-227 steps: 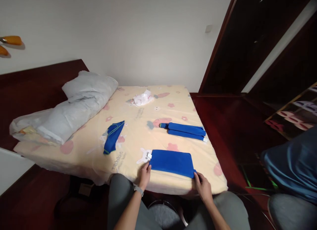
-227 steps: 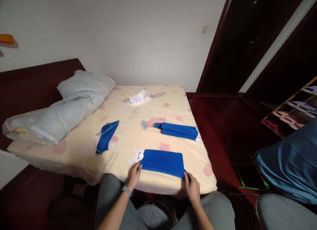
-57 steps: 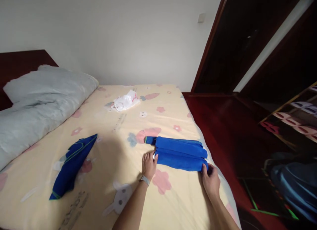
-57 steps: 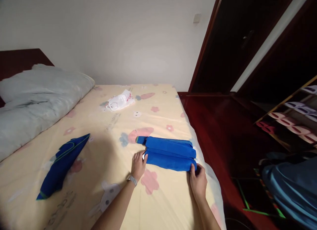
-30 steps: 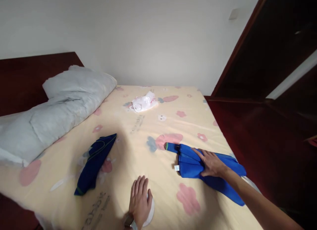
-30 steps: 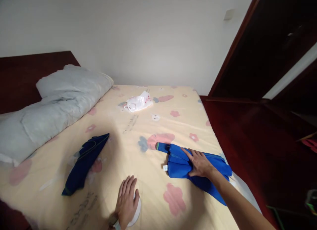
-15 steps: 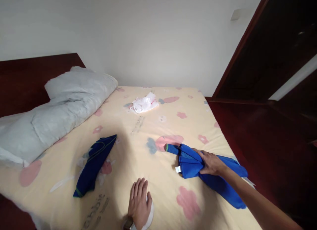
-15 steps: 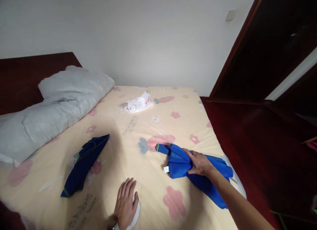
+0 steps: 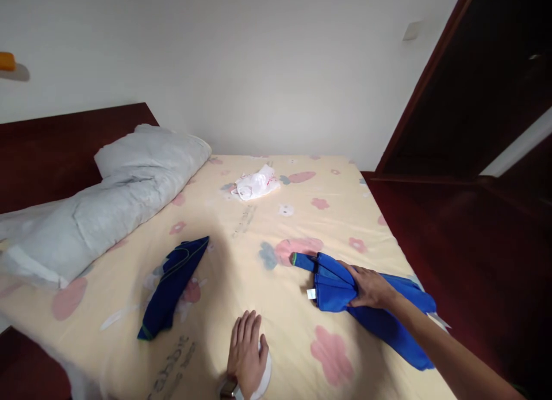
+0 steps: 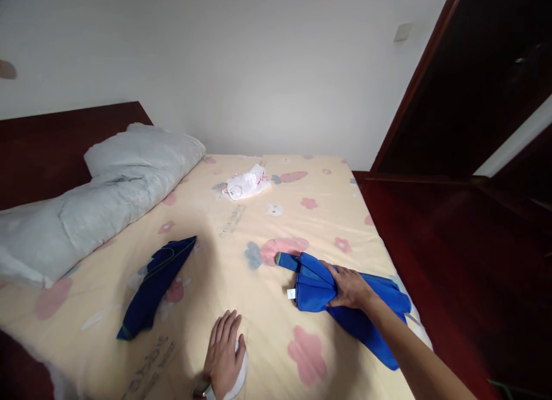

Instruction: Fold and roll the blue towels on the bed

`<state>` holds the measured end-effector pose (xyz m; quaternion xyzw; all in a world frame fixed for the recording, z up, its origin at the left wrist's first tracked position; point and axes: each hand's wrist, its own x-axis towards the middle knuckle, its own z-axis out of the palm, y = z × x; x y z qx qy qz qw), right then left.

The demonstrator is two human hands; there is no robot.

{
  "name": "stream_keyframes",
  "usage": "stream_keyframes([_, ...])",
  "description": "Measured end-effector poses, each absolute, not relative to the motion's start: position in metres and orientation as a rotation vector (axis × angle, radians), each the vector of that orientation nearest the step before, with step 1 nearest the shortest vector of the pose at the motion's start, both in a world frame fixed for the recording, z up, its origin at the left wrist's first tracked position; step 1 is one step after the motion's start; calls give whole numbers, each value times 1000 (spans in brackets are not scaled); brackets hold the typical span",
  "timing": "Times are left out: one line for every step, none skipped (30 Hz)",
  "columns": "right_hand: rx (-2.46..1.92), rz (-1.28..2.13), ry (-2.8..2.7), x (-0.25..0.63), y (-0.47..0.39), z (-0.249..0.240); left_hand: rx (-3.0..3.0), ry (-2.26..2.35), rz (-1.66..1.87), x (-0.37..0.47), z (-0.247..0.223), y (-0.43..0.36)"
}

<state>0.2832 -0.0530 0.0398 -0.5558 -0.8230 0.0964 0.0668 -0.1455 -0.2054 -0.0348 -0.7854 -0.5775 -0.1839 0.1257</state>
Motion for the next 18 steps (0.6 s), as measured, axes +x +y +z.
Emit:
stream_keyframes([-1688, 281, -2475, 282, -55, 38, -2285, -1680, -529, -145, -35, -205])
stream_keyframes([-1711, 281, -2472, 281, -58, 36, -2280, -1678, -523, -145, -36, -205])
stream_keyframes([-1742, 282, -2470, 279, -60, 36, -2277, -1674, -517, -145, -36, -205])
stream_keyframes([-1784, 266, -2459, 277, -62, 36, -2275, -1671, -515, -145, -36, -205])
stream_keyframes([-1827, 254, -2451, 275, -64, 37, -2274, -1670, -515, -145, -36, -205])
stream_keyframes([-1864, 251, -2448, 274, -64, 39, -2277, -1668, -517, -145, -36, -204])
stream_keyframes([-1890, 259, -2449, 272, -64, 42, -2282, -1665, -522, -145, -36, -204])
stream_keyframes([-1905, 281, -2451, 270, -64, 45, -2286, -1664, -528, -146, -36, -204])
stream_keyframes([-1906, 311, -2451, 269, -63, 48, -2286, -1666, -537, -146, -37, -204])
stream_keyframes([-1894, 343, -2450, 269, -63, 52, -2284, -1667, -546, -146, -37, -204])
stream_keyframes([-1874, 372, -2449, 268, -62, 55, -2284, -1666, -550, -146, -37, -204])
stream_keyframes([-1847, 395, -2449, 268, -62, 57, -2283, -1665, -551, -147, -37, -204])
stream_keyframes([-1825, 405, -2452, 269, -62, 59, -2281, -1662, -548, -147, -37, -204])
stream_keyframes([-1812, 395, -2456, 269, -62, 60, -2282, -1659, -541, -147, -37, -203])
stream_keyframes([-1806, 373, -2462, 268, -63, 60, -2283, -1656, -535, -147, -37, -203])
stream_keyframes([-1808, 348, -2465, 268, -64, 60, -2281, -1658, -533, -147, -38, -203])
stream_keyframes([-1821, 314, -2467, 267, -65, 60, -2278, -1664, -536, -147, -38, -203])
stream_keyframes([-1849, 277, -2465, 265, -66, 59, -2276, -1669, -542, -146, -38, -203])
